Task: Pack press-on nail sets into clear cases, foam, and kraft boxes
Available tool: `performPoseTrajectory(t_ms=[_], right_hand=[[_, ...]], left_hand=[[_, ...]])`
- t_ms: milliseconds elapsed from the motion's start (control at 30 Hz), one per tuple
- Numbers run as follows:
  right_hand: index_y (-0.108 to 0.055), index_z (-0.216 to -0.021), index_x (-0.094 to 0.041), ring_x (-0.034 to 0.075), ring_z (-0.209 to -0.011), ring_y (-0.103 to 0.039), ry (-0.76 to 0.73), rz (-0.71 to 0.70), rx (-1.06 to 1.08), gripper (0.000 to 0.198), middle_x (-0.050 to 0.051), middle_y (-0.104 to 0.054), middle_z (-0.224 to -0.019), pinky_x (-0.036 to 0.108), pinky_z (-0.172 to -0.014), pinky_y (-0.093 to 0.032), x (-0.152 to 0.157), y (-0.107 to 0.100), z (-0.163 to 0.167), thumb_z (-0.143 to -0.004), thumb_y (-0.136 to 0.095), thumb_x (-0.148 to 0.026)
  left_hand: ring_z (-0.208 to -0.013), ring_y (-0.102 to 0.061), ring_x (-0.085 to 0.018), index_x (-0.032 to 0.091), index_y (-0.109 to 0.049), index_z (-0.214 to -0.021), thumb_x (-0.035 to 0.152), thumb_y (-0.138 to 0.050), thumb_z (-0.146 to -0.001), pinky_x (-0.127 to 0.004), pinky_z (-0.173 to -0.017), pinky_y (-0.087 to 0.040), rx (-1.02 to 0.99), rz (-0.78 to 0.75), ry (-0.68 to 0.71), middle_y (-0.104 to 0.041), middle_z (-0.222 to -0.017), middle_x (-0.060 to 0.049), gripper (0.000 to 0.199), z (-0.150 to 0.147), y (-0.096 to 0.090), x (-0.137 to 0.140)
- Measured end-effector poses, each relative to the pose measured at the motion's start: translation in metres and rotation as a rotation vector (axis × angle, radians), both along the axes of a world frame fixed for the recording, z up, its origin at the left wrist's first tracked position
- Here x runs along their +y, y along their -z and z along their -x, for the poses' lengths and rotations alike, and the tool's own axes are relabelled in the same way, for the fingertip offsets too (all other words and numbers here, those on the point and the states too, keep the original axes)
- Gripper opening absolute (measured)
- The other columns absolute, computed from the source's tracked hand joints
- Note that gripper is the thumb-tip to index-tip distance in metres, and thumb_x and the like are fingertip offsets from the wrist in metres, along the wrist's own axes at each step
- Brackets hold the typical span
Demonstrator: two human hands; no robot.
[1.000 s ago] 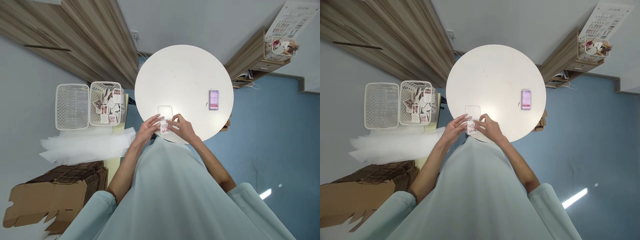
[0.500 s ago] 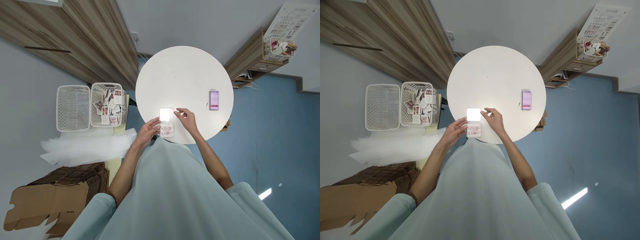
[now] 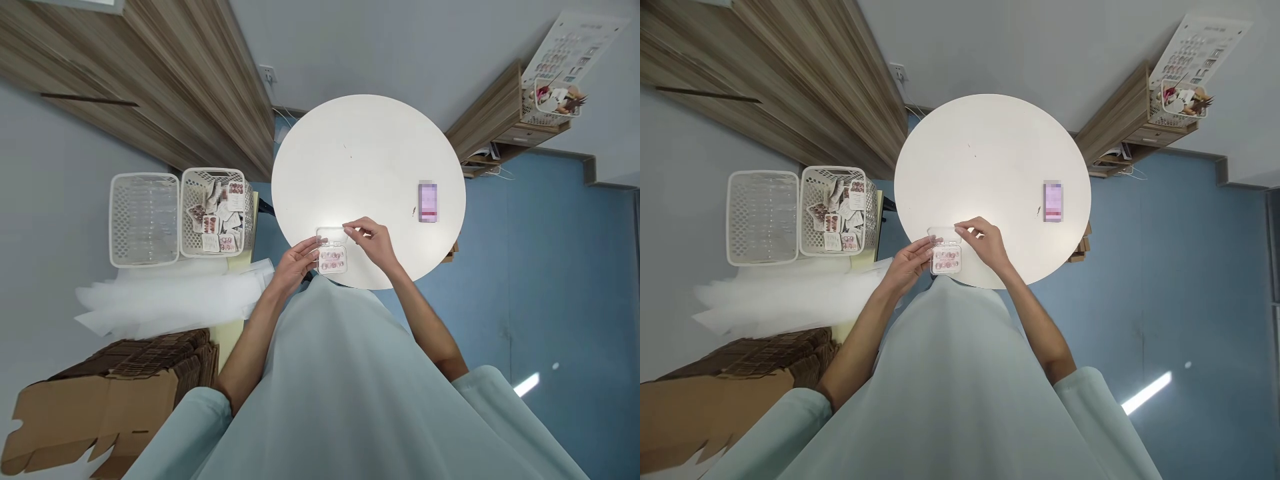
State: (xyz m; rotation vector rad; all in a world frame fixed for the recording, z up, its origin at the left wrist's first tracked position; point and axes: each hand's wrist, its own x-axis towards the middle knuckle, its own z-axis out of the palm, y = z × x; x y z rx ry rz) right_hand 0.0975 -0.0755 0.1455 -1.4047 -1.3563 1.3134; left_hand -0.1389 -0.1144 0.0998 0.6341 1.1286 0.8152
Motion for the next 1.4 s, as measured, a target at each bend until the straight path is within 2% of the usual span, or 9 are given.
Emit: performPoseTrajectory(t_ms=[200,367,533,700,800,933,1033,1100,1400], right_hand=[[-0.083,-0.105,-0.029,0.014,-0.077,-0.058,-0.177,-0.014,-0.028,0.034,0.004,-0.066,-0.101,0.03,-0.064,-0.047,-0.026,-0.01,-0.006,-0.09,-0.079,-0.06],[-0.077,-0.1,-0.027,0.014,-0.073,-0.057,-0.189,0.037,-0.078,0.034,0.003,-0.07,-0.104,0.031,-0.065,-0.047,-0.041,-0.001,-0.004,-0.088,-0.08,-0.059],[-0.071,-0.101,-0.025,0.014,-0.07,-0.058,-0.079,0.21,-0.097,0.045,0.001,-0.073,-0.099,0.031,-0.069,-0.05,-0.043,0.002,0.0,-0.077,-0.087,-0.059],[-0.074,-0.088,-0.021,0.013,-0.063,-0.058,-0.147,0.433,0.063,0.048,0.003,-0.075,-0.087,0.029,-0.058,-0.045,-0.043,0.009,0.006,-0.085,-0.075,-0.069],[-0.072,-0.085,-0.021,0.012,-0.061,-0.056,-0.128,0.458,0.148,0.049,0.003,-0.074,-0.085,0.028,-0.052,-0.038,-0.044,0.018,0.01,-0.084,-0.075,-0.071],[-0.071,-0.084,-0.022,0.011,-0.06,-0.055,-0.077,0.465,0.157,0.051,0.003,-0.075,-0.09,0.026,-0.05,-0.036,-0.043,0.032,0.014,-0.082,-0.075,-0.072],[-0.07,-0.085,-0.021,0.011,-0.06,-0.054,-0.083,0.481,0.133,0.052,0.004,-0.076,-0.091,0.025,-0.05,-0.036,-0.041,0.041,0.018,-0.08,-0.076,-0.073],[-0.071,-0.085,-0.02,0.011,-0.06,-0.054,-0.096,0.487,0.118,0.053,0.005,-0.077,-0.091,0.025,-0.051,-0.037,-0.039,0.046,0.021,-0.08,-0.076,-0.072],[-0.075,-0.087,-0.018,0.011,-0.062,-0.058,-0.225,0.518,-0.057,0.038,0.007,-0.079,-0.101,0.026,-0.058,-0.043,-0.02,0.097,0.052,-0.093,-0.066,-0.054]], left_hand=[[-0.135,-0.065,-0.034,0.019,-0.076,-0.129,0.058,-0.077,-0.091,-0.044,-0.105,-0.059,-0.063,-0.048,-0.031,-0.064,-0.152,-0.015,0.054,0.0,-0.011,0.009],[-0.143,-0.058,-0.035,0.023,-0.074,-0.133,0.048,-0.086,-0.084,-0.044,-0.109,-0.057,-0.06,-0.074,-0.003,-0.062,-0.154,-0.014,0.057,0.002,-0.014,0.014],[-0.142,-0.058,-0.037,0.022,-0.073,-0.134,0.047,-0.088,-0.081,-0.046,-0.108,-0.057,-0.022,-0.093,0.005,-0.06,-0.156,-0.015,0.061,0.002,-0.014,0.02],[-0.144,-0.056,-0.036,0.023,-0.07,-0.139,0.048,-0.085,-0.085,-0.045,-0.108,-0.055,-0.001,-0.122,0.036,-0.057,-0.16,-0.015,0.061,0.001,-0.017,0.022],[-0.148,-0.052,-0.034,0.028,-0.061,-0.149,0.052,-0.08,-0.088,-0.042,-0.108,-0.055,0.089,-0.14,0.035,-0.052,-0.164,-0.013,0.068,0.004,-0.017,0.021],[-0.12,-0.071,-0.032,0.022,-0.061,-0.149,0.061,-0.079,-0.086,-0.04,-0.092,-0.06,0.289,-0.044,0.128,-0.073,-0.134,-0.015,0.077,0.012,-0.013,0.015],[-0.093,-0.076,-0.028,0.018,-0.066,-0.141,0.063,-0.081,-0.083,-0.038,-0.079,-0.059,0.356,0.005,0.176,-0.079,-0.101,-0.01,0.075,0.017,-0.006,0.008],[-0.086,-0.074,-0.025,0.017,-0.068,-0.137,0.062,-0.083,-0.081,-0.036,-0.074,-0.057,0.365,0.006,0.148,-0.078,-0.094,-0.008,0.073,0.019,0.0,0.004],[-0.074,-0.074,-0.022,0.016,-0.07,-0.129,0.057,-0.077,-0.083,-0.036,-0.073,-0.058,0.544,-0.002,0.079,-0.08,-0.101,-0.01,0.062,0.035,0.062,0.006]])
